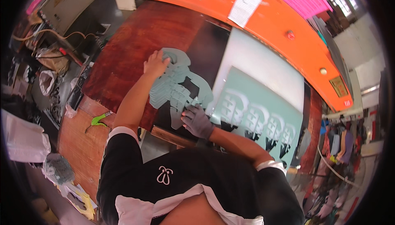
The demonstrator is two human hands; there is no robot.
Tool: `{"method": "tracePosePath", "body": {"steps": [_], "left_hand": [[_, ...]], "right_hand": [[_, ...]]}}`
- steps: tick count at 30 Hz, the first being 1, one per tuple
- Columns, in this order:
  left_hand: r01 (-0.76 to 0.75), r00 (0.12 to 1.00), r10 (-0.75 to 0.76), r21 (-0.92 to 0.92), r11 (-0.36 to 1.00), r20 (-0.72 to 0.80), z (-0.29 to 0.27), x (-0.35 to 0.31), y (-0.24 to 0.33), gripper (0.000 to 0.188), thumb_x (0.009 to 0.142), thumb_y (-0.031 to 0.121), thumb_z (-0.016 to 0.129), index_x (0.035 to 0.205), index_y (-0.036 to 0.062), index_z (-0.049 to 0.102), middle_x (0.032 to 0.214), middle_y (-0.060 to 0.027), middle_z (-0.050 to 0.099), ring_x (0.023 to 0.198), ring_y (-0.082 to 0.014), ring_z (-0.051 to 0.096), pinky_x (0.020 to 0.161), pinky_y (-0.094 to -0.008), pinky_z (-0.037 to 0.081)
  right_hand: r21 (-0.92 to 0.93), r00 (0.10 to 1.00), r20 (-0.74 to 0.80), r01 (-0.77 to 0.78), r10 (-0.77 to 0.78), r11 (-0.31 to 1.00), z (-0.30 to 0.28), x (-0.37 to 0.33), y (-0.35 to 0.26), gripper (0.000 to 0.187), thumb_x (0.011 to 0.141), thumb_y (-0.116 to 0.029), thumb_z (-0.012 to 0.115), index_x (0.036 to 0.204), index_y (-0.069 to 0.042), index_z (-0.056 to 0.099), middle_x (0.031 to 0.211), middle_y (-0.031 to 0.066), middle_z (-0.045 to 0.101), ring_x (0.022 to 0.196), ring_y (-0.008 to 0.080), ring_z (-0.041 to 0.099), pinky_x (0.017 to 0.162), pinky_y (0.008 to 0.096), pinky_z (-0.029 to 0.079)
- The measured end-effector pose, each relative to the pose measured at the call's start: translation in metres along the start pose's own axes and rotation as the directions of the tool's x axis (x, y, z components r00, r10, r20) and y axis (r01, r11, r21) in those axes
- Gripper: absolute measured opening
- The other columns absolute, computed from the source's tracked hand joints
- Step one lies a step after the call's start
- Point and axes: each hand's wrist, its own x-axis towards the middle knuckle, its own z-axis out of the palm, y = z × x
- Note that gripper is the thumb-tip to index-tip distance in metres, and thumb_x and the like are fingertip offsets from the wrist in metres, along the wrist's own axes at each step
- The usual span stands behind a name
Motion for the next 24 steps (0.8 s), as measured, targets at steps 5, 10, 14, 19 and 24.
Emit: {"method": "tracePosePath", "body": {"steps": [5, 10, 14, 19, 24], "left_hand": [[0.009, 0.988, 0.004, 0.082, 0.997, -0.152, -0.004, -0.013, 0.01, 0.067, 0.089, 0.052, 0.042, 0.142, 0.0109, 0.03, 0.15, -0.0118, 0.023, 0.136, -0.0282, 0.025, 0.105, -0.0553, 0.025], [-0.427, 0.851, 0.439, 0.107, 0.898, -0.29, 0.019, -0.074, 0.026, 0.057, 0.085, 0.042, 0.054, 0.129, 0.0066, 0.045, 0.141, -0.0144, 0.036, 0.129, -0.0306, 0.035, 0.1, -0.0551, 0.028], [-0.68, 0.733, 0.679, -0.016, 0.733, -0.035, 0.048, -0.18, 0.033, 0.053, 0.077, 0.037, 0.064, 0.121, 0.0092, 0.053, 0.132, -0.0101, 0.046, 0.125, -0.0304, 0.039, 0.102, -0.0553, 0.026], [-0.661, 0.678, 0.597, -0.001, 0.75, -0.428, 0.037, -0.203, 0.017, 0.052, 0.074, 0.029, 0.068, 0.119, 0.0088, 0.053, 0.135, -0.0146, 0.042, 0.127, -0.0367, 0.036, 0.104, -0.0575, 0.022], [-0.032, 0.932, -0.249, -0.746, 0.665, -0.262, -0.001, -0.125, -0.038, 0.054, 0.08, 0.035, 0.065, 0.121, 0.0038, 0.05, 0.125, -0.0158, 0.051, 0.114, -0.0304, 0.049, 0.093, -0.045, 0.037]], "right_hand": [[-0.017, 0.994, 0.11, 0.026, -0.024, 1.0, -0.002, -0.001, 0.0, 0.03, 0.07, -0.019, 0.068, 0.097, -0.007, 0.06, 0.106, 0.0077, 0.056, 0.108, 0.0287, 0.049, 0.092, 0.0481, 0.038], [0.068, 0.998, -0.015, -0.065, 0.067, 0.996, -0.019, -0.035, -0.019, 0.031, 0.069, -0.013, 0.068, 0.098, -0.006, 0.06, 0.112, 0.0111, 0.055, 0.109, 0.0316, 0.049, 0.092, 0.0435, 0.041], [0.044, 0.944, -0.262, -0.193, 0.198, 0.98, -0.041, -0.066, -0.017, 0.026, 0.067, -0.007, 0.069, 0.092, -0.005, 0.059, 0.104, 0.0125, 0.058, 0.098, 0.0314, 0.055, 0.084, 0.0408, 0.046], [-0.047, 0.864, -0.219, -0.474, 0.454, 0.879, -0.065, -0.055, 0.015, 0.035, 0.076, -0.018, 0.063, 0.107, -0.005, 0.053, 0.106, 0.0167, 0.055, 0.097, 0.0364, 0.053, 0.083, 0.0414, 0.045], [0.054, 0.828, -0.172, -0.533, 0.534, 0.844, -0.065, -0.005, 0.028, 0.04, 0.078, -0.022, 0.063, 0.111, -0.003, 0.051, 0.107, 0.0177, 0.056, 0.098, 0.0345, 0.054, 0.085, 0.0408, 0.045]]}}
